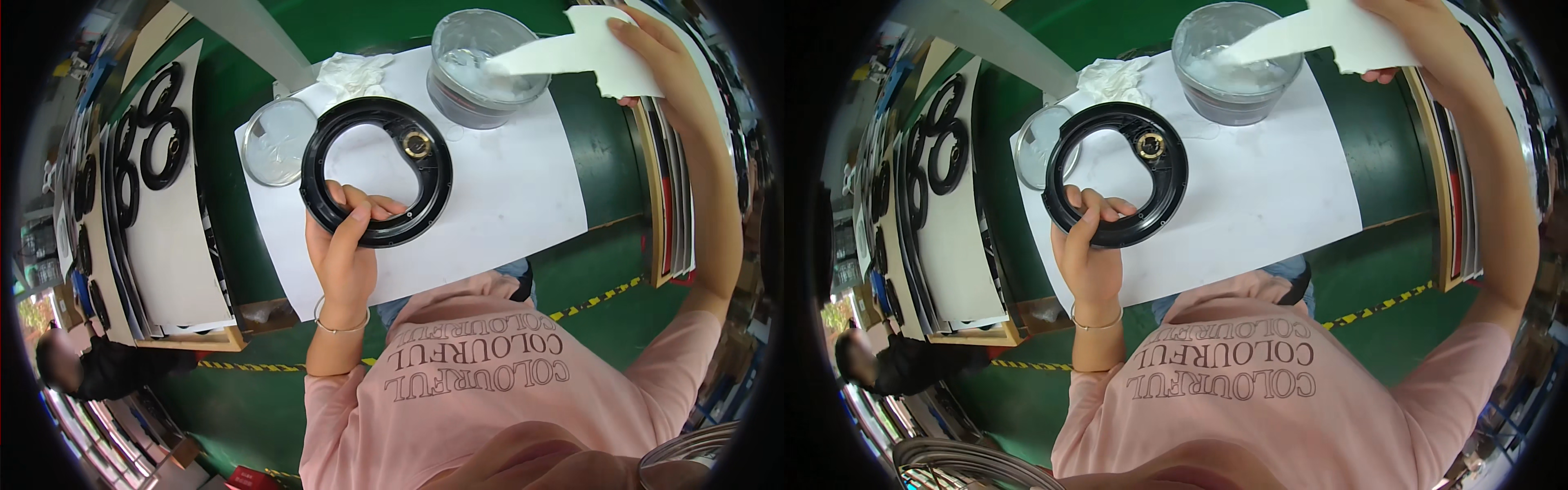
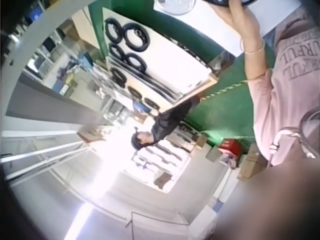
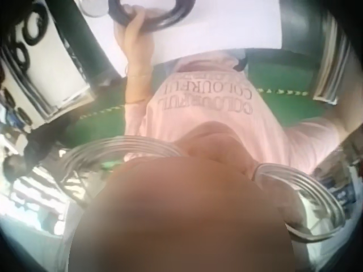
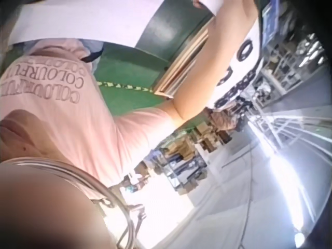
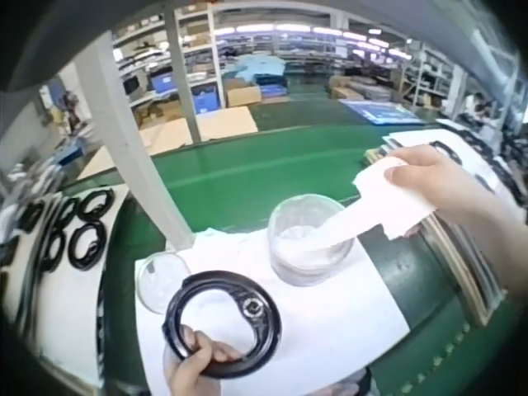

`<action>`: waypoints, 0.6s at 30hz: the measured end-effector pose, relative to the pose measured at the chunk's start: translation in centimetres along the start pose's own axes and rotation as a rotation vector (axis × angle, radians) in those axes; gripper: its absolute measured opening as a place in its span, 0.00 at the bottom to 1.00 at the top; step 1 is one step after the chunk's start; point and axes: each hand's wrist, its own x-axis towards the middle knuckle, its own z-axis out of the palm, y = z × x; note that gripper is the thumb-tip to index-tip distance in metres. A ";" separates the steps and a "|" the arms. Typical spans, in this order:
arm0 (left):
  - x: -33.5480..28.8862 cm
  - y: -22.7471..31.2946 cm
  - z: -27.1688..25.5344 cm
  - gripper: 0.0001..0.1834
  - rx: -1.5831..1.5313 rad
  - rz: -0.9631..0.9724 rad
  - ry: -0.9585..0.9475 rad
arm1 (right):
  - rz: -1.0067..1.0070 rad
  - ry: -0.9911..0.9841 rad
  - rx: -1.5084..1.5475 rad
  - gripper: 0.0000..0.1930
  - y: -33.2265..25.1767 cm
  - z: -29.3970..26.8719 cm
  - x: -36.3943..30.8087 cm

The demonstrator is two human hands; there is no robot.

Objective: Applying white thermal paste or adhesive to black plastic rings using a small plastic spatula on a manufacturing workbench.

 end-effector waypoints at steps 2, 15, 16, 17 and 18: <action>0.1 0.1 0.5 0.07 -0.047 -0.058 -0.013 | -0.328 -0.198 0.149 0.23 5.8 -2.2 3.2; 0.6 0.2 0.5 0.07 -0.069 -0.095 -0.001 | -1.455 0.058 -0.976 0.13 10.5 0.1 -0.8; 0.4 0.2 0.3 0.07 -0.062 -0.084 0.025 | -1.586 0.066 -1.086 0.13 9.3 1.4 -2.5; 0.4 0.2 0.2 0.07 -0.056 -0.082 0.035 | -1.675 0.071 -1.208 0.12 8.8 2.0 -3.8; 0.5 0.3 0.3 0.07 -0.057 -0.090 0.023 | -1.748 0.082 -1.345 0.12 8.7 2.2 -4.9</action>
